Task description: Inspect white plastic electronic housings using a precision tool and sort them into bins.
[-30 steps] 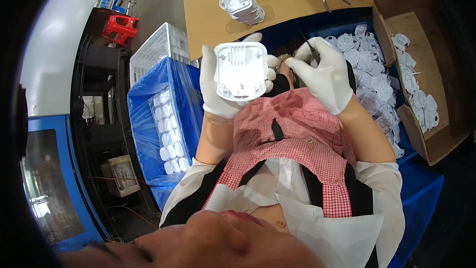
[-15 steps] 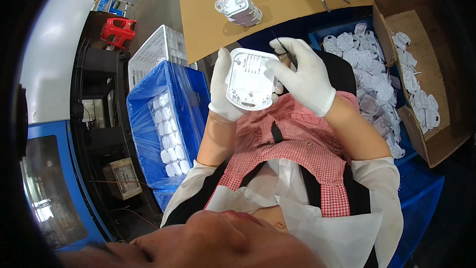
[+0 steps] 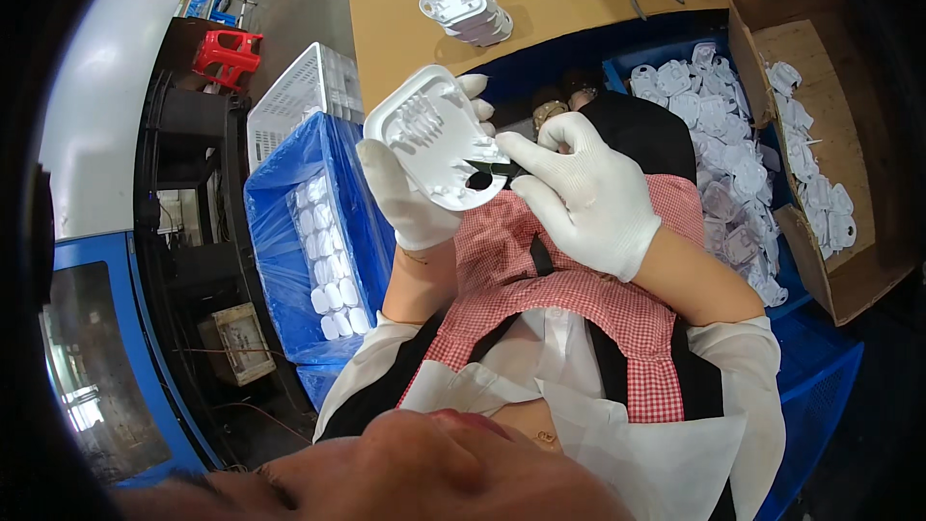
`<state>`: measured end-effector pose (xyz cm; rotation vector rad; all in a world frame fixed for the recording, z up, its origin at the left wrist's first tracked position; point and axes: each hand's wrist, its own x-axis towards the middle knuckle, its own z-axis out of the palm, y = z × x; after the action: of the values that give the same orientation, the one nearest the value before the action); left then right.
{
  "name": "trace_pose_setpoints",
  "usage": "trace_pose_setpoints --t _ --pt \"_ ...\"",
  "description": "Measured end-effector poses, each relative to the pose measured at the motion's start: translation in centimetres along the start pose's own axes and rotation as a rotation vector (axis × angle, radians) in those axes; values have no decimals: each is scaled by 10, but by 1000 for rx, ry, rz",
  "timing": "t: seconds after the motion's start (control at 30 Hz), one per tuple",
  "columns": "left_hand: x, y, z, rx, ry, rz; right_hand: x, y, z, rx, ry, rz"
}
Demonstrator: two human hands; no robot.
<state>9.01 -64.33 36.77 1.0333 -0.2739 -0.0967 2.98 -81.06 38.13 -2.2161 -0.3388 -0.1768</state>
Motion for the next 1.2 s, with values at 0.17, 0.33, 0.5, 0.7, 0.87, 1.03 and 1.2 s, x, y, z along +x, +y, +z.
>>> trace_pose_setpoints --t 0.17,0.33,0.5,0.7,0.87,1.03,1.2 --pt "-2 5 3 20 5 18 0 -1 -1 29 -6 -13" --pt "-3 5 2 39 22 27 0 -3 -2 38 -30 -15" --pt "-3 5 5 69 46 48 -1 -1 0 36 -24 -16" --pt "0 3 6 88 79 81 -1 -3 4 -17 46 -13" --pt "1 0 4 81 82 80 0 -3 6 -26 65 5" --pt "2 0 7 150 121 160 3 1 10 -22 103 31" --pt "4 2 4 168 123 189 5 0 7 133 87 43"
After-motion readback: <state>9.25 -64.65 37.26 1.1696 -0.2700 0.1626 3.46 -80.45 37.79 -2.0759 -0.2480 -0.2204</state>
